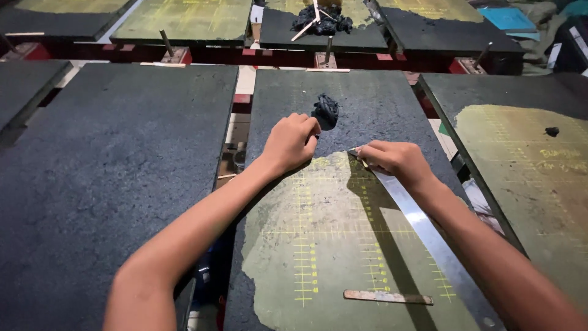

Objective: Scraping off ink residue from a screen printing platen using a metal ruler

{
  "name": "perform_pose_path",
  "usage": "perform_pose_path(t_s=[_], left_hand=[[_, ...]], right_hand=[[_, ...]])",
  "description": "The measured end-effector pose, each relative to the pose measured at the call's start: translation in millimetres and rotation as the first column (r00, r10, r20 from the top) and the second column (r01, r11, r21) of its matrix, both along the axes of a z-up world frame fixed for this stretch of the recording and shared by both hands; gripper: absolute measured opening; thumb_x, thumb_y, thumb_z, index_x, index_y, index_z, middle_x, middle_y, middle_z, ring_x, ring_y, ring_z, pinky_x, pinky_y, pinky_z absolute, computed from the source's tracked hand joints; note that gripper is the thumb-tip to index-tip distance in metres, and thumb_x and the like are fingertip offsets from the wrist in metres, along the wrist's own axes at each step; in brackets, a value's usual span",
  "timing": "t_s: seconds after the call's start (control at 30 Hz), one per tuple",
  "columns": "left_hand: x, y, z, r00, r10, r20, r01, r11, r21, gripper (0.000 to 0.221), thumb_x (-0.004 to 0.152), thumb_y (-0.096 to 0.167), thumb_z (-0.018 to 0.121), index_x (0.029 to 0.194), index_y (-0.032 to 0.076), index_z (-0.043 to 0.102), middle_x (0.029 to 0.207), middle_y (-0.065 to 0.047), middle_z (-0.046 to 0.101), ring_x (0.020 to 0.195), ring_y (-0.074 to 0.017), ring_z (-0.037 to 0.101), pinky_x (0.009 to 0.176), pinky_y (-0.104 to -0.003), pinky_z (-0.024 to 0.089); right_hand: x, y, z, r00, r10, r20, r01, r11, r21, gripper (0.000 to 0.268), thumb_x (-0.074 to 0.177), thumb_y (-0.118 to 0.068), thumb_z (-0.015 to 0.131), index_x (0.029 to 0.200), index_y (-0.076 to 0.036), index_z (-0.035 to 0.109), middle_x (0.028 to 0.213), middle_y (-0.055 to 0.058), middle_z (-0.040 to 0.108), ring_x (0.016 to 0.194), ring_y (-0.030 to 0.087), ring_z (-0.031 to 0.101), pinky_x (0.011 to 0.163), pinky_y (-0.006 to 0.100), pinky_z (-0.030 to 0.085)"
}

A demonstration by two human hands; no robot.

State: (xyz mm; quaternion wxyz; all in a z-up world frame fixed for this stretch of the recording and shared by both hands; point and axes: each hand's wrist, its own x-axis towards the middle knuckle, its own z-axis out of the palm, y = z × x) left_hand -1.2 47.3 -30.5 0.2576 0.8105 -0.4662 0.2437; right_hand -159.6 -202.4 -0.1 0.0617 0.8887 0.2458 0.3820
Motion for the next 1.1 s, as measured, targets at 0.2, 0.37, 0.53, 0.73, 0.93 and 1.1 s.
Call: perform_pose_path(t_s=[0.2, 0.37, 0.53, 0.73, 0.93, 1.1], left_hand=[[2, -1, -1, 1.0, 0.001, 0.023, -0.002, 1.0, 0.014, 0.009, 0.086, 0.019, 0.06, 0.092, 0.016, 0.066, 0.083, -0.004, 0.063, 0.083, -0.0305, 0.066, 0.076, -0.043, 0.054], [0, 0, 4, 1.0, -0.012, 0.009, 0.012, 0.999, 0.03, 0.01, 0.088, 0.018, 0.058, 0.092, 0.016, 0.067, 0.084, -0.004, 0.063, 0.084, -0.0301, 0.065, 0.076, -0.043, 0.053], [-2, 0, 2, 1.0, 0.008, 0.016, -0.008, 0.999, 0.048, 0.01, 0.088, 0.018, 0.057, 0.092, 0.016, 0.067, 0.085, -0.004, 0.063, 0.084, -0.0297, 0.065, 0.075, -0.042, 0.053], [-7, -5, -3, 0.992, 0.003, 0.123, -0.009, 0.999, 0.046, 0.005, 0.084, 0.021, 0.063, 0.089, 0.019, 0.064, 0.082, -0.001, 0.06, 0.08, -0.0288, 0.063, 0.071, -0.043, 0.052], [-5, -6, -4, 0.995, 0.031, 0.095, -0.033, 0.999, 0.02, 0.002, 0.086, 0.019, 0.061, 0.087, 0.019, 0.063, 0.081, -0.002, 0.06, 0.079, -0.0291, 0.064, 0.07, -0.042, 0.053], [-4, -4, -2, 0.997, 0.018, 0.07, -0.02, 0.999, 0.037, 0.006, 0.085, 0.019, 0.061, 0.089, 0.02, 0.065, 0.081, -0.003, 0.061, 0.081, -0.0298, 0.064, 0.071, -0.043, 0.053]], right_hand=[[-1, 0, 0, 1.0, -0.007, 0.003, 0.008, 1.0, -0.004, 0.022, 0.098, -0.005, 0.063, 0.092, -0.026, 0.057, 0.071, -0.011, 0.052, 0.056, 0.018, 0.057, 0.056, 0.029, 0.051], [-3, 5, 3, 1.0, -0.024, 0.013, 0.024, 1.0, 0.003, 0.022, 0.098, -0.008, 0.065, 0.09, -0.026, 0.056, 0.071, -0.008, 0.052, 0.05, 0.024, 0.054, 0.052, 0.033, 0.05], [-1, 9, 0, 1.0, -0.021, 0.006, 0.021, 1.0, 0.016, 0.024, 0.098, -0.006, 0.065, 0.088, -0.025, 0.053, 0.069, -0.009, 0.048, 0.045, 0.023, 0.05, 0.05, 0.034, 0.048], [-1, 3, -13, 0.998, -0.063, -0.014, 0.064, 0.997, 0.046, 0.023, 0.098, -0.006, 0.063, 0.088, -0.025, 0.054, 0.068, -0.008, 0.045, 0.048, 0.024, 0.054, 0.053, 0.029, 0.049], [7, 2, -15, 0.999, -0.025, -0.021, 0.028, 0.986, 0.163, 0.018, 0.097, -0.013, 0.065, 0.089, -0.026, 0.056, 0.068, -0.006, 0.045, 0.056, 0.027, 0.059, 0.05, 0.035, 0.049], [-13, 30, 14, 0.994, 0.095, -0.057, -0.059, 0.888, 0.457, 0.016, 0.101, -0.016, 0.068, 0.087, -0.021, 0.062, 0.072, -0.003, 0.063, 0.071, 0.033, 0.066, 0.053, 0.035, 0.051]])
